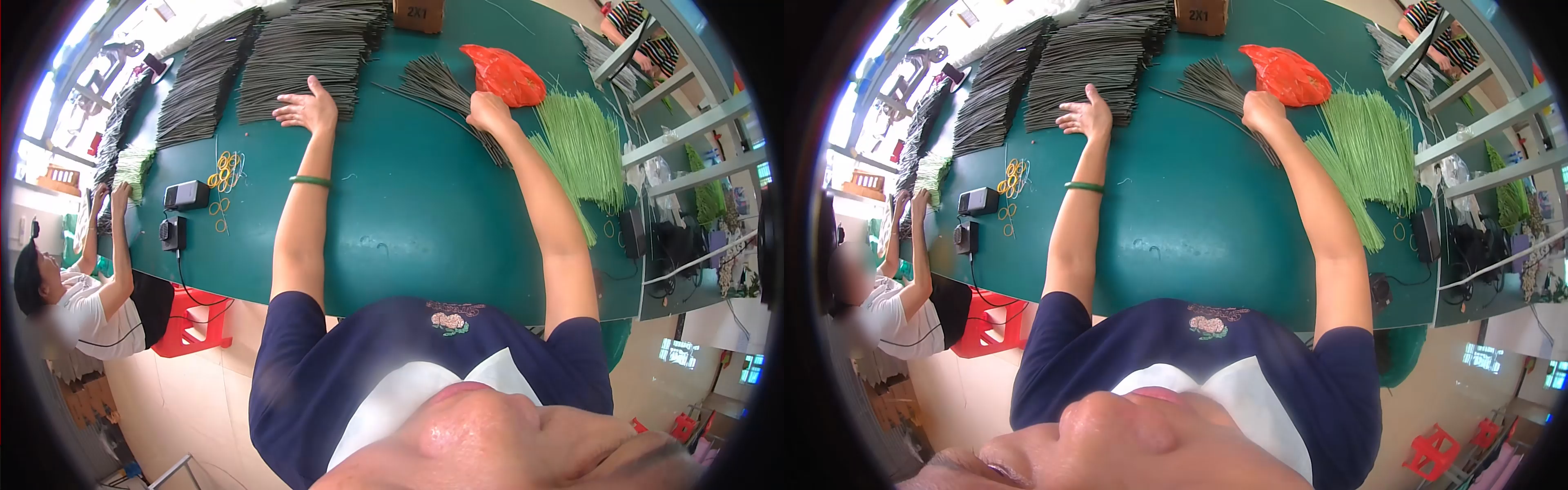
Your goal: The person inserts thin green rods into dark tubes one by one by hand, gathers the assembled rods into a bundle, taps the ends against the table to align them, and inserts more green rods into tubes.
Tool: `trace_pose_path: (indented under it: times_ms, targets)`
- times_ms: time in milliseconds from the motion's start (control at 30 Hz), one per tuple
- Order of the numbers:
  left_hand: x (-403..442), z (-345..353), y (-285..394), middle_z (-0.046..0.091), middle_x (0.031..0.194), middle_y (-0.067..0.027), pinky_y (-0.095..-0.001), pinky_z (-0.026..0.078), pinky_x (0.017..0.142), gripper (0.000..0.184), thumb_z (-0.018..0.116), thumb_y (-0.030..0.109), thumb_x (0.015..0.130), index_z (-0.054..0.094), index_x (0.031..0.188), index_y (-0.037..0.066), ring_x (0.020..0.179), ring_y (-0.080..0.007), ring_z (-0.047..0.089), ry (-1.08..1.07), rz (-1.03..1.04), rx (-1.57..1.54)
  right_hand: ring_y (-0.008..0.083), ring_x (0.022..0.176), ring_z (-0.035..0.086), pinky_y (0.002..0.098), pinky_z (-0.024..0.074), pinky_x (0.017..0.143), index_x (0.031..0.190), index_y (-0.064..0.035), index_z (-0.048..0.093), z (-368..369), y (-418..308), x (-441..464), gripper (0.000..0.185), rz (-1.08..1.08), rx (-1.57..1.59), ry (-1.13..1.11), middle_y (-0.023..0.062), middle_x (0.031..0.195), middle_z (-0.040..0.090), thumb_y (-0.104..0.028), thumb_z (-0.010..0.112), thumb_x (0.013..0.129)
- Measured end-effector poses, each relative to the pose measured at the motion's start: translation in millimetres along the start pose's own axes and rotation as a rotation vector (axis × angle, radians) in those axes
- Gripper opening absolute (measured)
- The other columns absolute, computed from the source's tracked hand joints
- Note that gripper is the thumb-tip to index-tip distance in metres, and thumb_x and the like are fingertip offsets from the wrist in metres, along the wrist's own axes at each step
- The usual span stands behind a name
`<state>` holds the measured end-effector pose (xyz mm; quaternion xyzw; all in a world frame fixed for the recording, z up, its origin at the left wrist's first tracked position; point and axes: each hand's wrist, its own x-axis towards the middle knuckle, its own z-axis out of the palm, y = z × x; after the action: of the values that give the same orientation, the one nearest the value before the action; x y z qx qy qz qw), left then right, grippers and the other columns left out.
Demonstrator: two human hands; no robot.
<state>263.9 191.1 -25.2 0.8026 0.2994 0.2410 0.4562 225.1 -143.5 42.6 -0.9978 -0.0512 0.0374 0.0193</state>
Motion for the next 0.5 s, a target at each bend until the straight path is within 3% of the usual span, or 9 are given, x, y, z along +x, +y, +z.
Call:
trace_pose_path:
  times_ms: [200, 333, 433, 500]
  targets:
    - [3.7, 7.1, 17.3, -0.013, 0.155, -0.0533, -0.0659, -0.009, 0.121, 0.117, 0.036, 0.076, 0.098, -0.006, 0.157, -0.016, 0.149, -0.0619, -0.016, -0.042, -0.049, 0.035, 0.0395, 0.103, 0.072, 0.0487, 0.0594, 0.087, 0.098, 0.0021, 0.074, -10.1, -0.1, -1.1, 0.02, 0.024, 0.002, 0.037, 0.0223, 0.107, 0.075, -0.003, 0.068, 0.079]
    - [-5.3, -19.3, 1.4, -0.01, 0.158, -0.0502, -0.0599, -0.007, 0.124, 0.115, 0.036, 0.077, 0.098, -0.007, 0.16, -0.01, 0.153, -0.0575, -0.013, -0.075, 0.041, -0.106, 0.0397, 0.103, 0.072, 0.049, 0.0591, 0.087, 0.098, 0.0021, 0.074, -24.6, 4.1, -5.5, 0.02, 0.036, 0.003, 0.014, 0.0226, 0.108, 0.075, -0.004, 0.066, 0.081]
    - [-10.2, -29.4, -20.9, -0.007, 0.157, -0.0512, -0.0599, -0.004, 0.125, 0.112, 0.041, 0.074, 0.099, 0.001, 0.16, -0.011, 0.153, -0.0566, -0.012, -0.023, 0.109, -0.135, 0.04, 0.102, 0.072, 0.0493, 0.0589, 0.086, 0.099, 0.0018, 0.074, -28.7, 13.9, -3.6, 0.02, 0.021, -0.023, 0.041, 0.0228, 0.108, 0.074, -0.005, 0.065, 0.082]
    - [-24.4, -38.7, -19.2, -0.003, 0.163, -0.0432, -0.0575, -0.001, 0.126, 0.1, 0.046, 0.067, 0.101, 0.012, 0.162, -0.004, 0.156, -0.0497, -0.008, -0.007, 0.126, -0.176, 0.0411, 0.103, 0.072, 0.0503, 0.0577, 0.089, 0.1, 0.0032, 0.072, -35.0, 18.8, -1.9, 0.022, 0.03, 0.025, 0.07, 0.0246, 0.108, 0.074, -0.007, 0.063, 0.083]
